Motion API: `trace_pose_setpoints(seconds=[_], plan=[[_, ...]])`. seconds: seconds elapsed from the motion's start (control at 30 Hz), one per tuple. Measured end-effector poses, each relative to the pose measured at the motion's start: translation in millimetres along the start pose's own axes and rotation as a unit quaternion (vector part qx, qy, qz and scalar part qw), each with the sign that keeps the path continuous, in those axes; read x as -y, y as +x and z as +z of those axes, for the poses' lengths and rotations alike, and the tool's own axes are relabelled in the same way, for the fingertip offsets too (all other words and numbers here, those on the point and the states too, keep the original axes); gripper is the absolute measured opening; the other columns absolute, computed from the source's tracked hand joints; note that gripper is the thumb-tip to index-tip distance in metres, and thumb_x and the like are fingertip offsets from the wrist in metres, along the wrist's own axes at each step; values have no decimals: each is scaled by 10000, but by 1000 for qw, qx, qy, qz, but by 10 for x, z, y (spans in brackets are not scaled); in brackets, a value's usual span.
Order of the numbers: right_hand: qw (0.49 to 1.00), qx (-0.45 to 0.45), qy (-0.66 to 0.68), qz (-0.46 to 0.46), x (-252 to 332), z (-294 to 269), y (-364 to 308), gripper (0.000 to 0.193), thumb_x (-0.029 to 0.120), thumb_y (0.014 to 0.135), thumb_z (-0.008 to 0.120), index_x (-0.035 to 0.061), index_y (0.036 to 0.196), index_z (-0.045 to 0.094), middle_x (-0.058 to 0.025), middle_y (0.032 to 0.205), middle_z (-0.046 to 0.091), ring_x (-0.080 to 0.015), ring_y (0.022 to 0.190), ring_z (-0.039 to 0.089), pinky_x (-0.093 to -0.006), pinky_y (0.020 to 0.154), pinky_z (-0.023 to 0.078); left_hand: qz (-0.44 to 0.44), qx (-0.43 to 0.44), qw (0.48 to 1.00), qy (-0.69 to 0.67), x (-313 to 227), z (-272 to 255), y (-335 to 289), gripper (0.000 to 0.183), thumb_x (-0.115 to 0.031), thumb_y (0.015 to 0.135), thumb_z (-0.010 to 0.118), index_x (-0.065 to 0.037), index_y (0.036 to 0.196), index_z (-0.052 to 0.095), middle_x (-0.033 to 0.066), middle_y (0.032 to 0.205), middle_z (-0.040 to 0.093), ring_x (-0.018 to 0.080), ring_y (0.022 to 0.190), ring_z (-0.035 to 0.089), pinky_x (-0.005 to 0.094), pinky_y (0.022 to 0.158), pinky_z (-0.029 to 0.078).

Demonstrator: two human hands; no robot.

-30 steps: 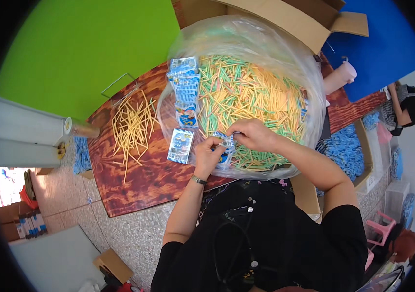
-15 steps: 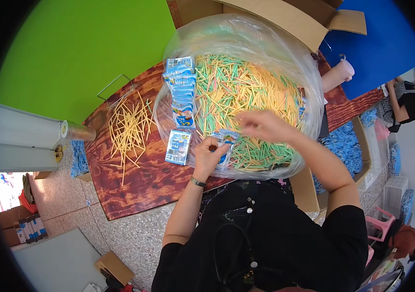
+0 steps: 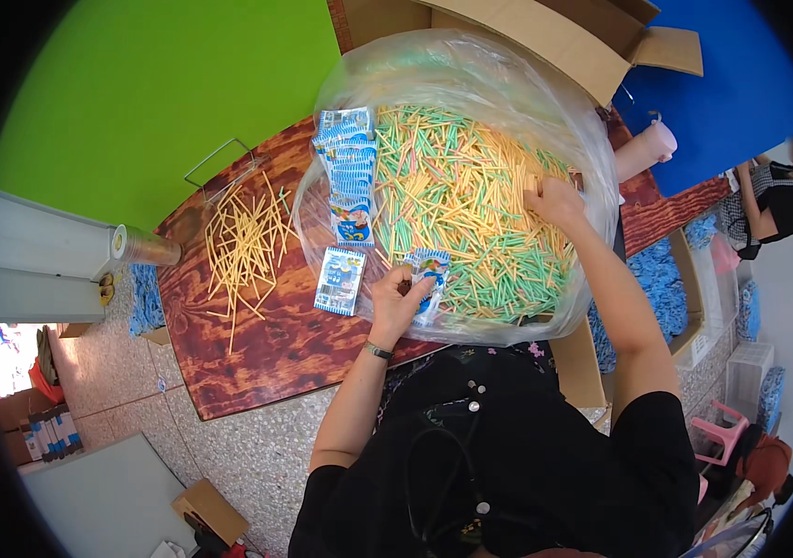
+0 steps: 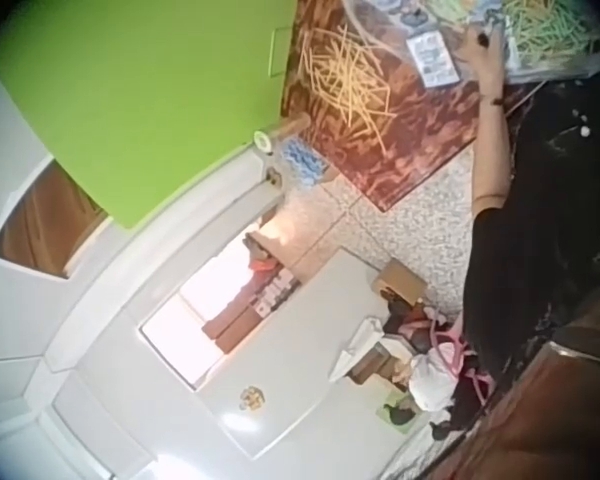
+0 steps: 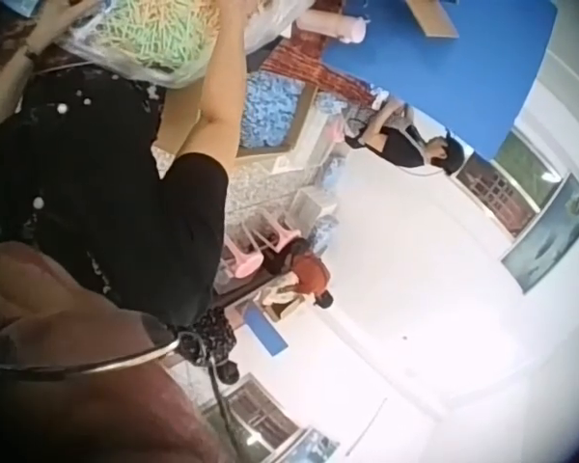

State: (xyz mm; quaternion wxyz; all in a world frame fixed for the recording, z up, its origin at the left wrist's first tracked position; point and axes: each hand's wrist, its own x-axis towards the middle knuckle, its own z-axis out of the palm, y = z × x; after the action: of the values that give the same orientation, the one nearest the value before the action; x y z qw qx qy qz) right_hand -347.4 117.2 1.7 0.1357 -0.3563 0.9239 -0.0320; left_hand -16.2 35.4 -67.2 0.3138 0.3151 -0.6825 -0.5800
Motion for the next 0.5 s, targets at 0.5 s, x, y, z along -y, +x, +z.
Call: trace_pose_setpoints(seconds=[0.5], plan=[[771, 264, 567, -122, 222, -497, -312, 201, 208, 954, 464, 29, 945, 555, -84, 840, 599, -176, 709, 571, -320, 619, 469, -7, -26, 1000, 2, -25, -29, -19, 162, -114, 836, 728, -21, 780, 607, -60, 665, 520, -4, 586, 409, 178, 497, 309]])
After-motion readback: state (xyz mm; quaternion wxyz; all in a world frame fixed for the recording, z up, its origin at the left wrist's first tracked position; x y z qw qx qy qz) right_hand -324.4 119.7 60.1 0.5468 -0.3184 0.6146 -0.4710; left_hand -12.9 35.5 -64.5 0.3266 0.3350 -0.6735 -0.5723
